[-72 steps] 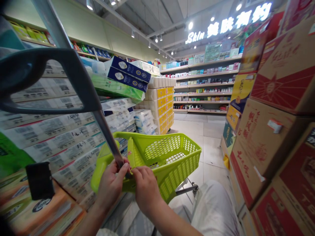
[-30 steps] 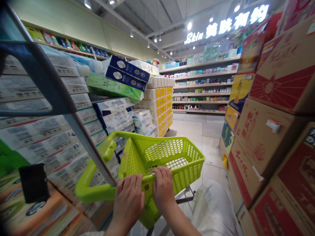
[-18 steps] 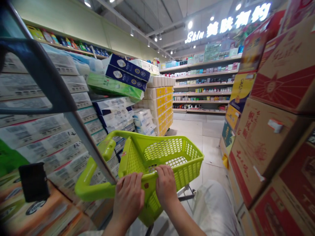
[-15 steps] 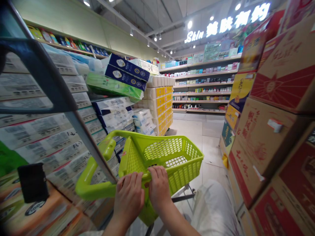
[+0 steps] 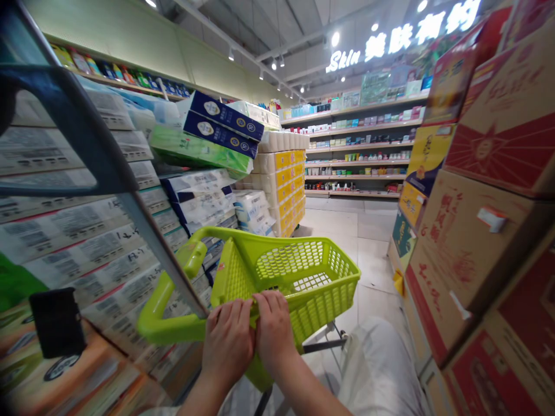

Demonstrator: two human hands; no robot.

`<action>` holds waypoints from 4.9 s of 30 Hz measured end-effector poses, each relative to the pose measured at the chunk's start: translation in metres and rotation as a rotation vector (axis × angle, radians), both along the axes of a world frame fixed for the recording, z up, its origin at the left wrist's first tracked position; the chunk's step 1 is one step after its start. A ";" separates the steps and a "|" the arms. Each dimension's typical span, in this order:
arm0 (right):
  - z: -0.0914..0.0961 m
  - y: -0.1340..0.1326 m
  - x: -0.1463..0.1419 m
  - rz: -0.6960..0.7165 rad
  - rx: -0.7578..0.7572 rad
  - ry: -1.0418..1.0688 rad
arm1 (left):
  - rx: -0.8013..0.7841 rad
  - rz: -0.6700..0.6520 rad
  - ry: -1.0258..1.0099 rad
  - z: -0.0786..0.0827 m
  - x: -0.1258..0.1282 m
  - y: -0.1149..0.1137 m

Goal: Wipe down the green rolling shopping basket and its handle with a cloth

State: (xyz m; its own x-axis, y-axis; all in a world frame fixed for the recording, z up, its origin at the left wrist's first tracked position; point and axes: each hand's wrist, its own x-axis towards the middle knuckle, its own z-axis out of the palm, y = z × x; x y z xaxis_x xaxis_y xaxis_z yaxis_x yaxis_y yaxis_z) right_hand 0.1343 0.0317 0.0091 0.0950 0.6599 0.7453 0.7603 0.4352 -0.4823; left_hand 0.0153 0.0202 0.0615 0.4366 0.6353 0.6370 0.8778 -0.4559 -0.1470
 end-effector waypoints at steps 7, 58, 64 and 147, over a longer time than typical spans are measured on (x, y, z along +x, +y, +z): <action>-0.008 0.005 0.033 -0.113 0.013 -0.045 | -0.026 0.003 -0.013 0.005 -0.001 0.005; 0.009 0.010 -0.008 0.029 0.001 -0.013 | -0.018 0.001 0.002 0.007 -0.003 0.015; -0.001 0.008 0.030 -0.059 0.000 -0.039 | -0.030 0.011 -0.022 0.007 -0.002 0.015; -0.021 0.015 0.021 -0.134 0.009 -0.144 | -0.349 -0.073 0.099 -0.024 0.011 0.030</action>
